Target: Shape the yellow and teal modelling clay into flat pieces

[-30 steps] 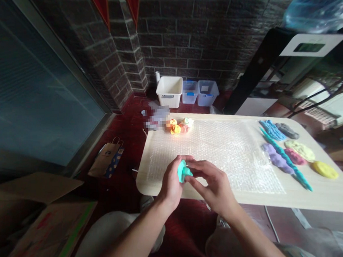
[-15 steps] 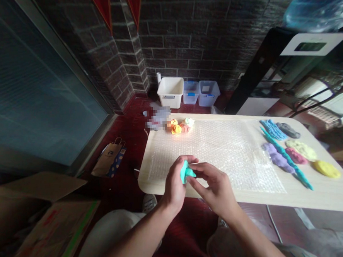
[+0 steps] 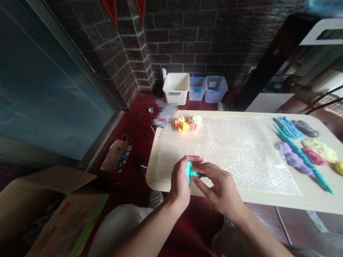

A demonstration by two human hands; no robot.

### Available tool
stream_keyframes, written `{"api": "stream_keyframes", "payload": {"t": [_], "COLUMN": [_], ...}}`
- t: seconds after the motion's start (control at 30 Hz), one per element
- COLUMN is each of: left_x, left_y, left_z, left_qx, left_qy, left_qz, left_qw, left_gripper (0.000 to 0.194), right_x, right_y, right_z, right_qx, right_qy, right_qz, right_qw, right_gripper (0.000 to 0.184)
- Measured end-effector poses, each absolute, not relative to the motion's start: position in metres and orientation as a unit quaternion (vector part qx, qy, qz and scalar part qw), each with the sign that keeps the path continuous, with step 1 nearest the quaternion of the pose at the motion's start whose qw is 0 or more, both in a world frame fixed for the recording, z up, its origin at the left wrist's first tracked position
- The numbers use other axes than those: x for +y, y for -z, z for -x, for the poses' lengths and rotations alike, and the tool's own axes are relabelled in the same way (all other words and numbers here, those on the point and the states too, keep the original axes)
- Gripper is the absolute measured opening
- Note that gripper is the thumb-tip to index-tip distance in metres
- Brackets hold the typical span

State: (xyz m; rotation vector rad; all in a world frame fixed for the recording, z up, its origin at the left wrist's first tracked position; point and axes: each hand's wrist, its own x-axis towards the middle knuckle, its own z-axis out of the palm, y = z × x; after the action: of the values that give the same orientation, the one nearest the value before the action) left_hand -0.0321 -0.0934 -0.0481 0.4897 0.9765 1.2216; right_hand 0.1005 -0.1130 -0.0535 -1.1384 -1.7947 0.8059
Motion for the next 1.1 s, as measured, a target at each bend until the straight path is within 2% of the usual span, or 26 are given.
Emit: {"api": "stream_keyframes", "payload": {"t": [0.13,0.3,0.43,0.63,0.77,0.97,1.1], "left_x": [-0.091,-0.094,-0.096,-0.085,-0.085,-0.091,-0.089], "left_y": [0.051,0.056,0.054,0.043,0.044,0.049,0.049], "left_z": [0.036,0.034,0.034,0.040,0.038,0.034,0.036], "left_qx": [0.421,0.402,0.391,0.374,0.377,0.402,0.385], "left_qy": [-0.556,-0.566,-0.555,-0.554,-0.504,-0.505,-0.507], "left_qz": [-0.229,-0.273,-0.280,-0.169,-0.139,-0.168,-0.191], "left_qw": [0.679,0.667,0.679,0.725,0.765,0.746,0.747], "left_gripper": [0.039,0.037,0.038,0.046,0.046,0.032,0.034], "right_x": [-0.114,-0.114,-0.114,-0.110,-0.111,-0.113,-0.114], "right_y": [0.052,0.055,0.053,0.044,0.045,0.050,0.049], "right_z": [-0.100,-0.099,-0.100,-0.109,-0.107,-0.101,-0.104], "right_qx": [-0.680,-0.658,-0.665,-0.677,-0.711,-0.725,-0.711], "right_qy": [-0.362,-0.381,-0.376,-0.347,-0.316,-0.302,-0.319], "right_qz": [0.461,0.463,0.457,0.457,0.443,0.442,0.452], "right_qw": [0.441,0.456,0.456,0.461,0.445,0.435,0.433], "right_gripper": [0.027,0.013,0.014,0.017,0.019,0.016,0.020]}}
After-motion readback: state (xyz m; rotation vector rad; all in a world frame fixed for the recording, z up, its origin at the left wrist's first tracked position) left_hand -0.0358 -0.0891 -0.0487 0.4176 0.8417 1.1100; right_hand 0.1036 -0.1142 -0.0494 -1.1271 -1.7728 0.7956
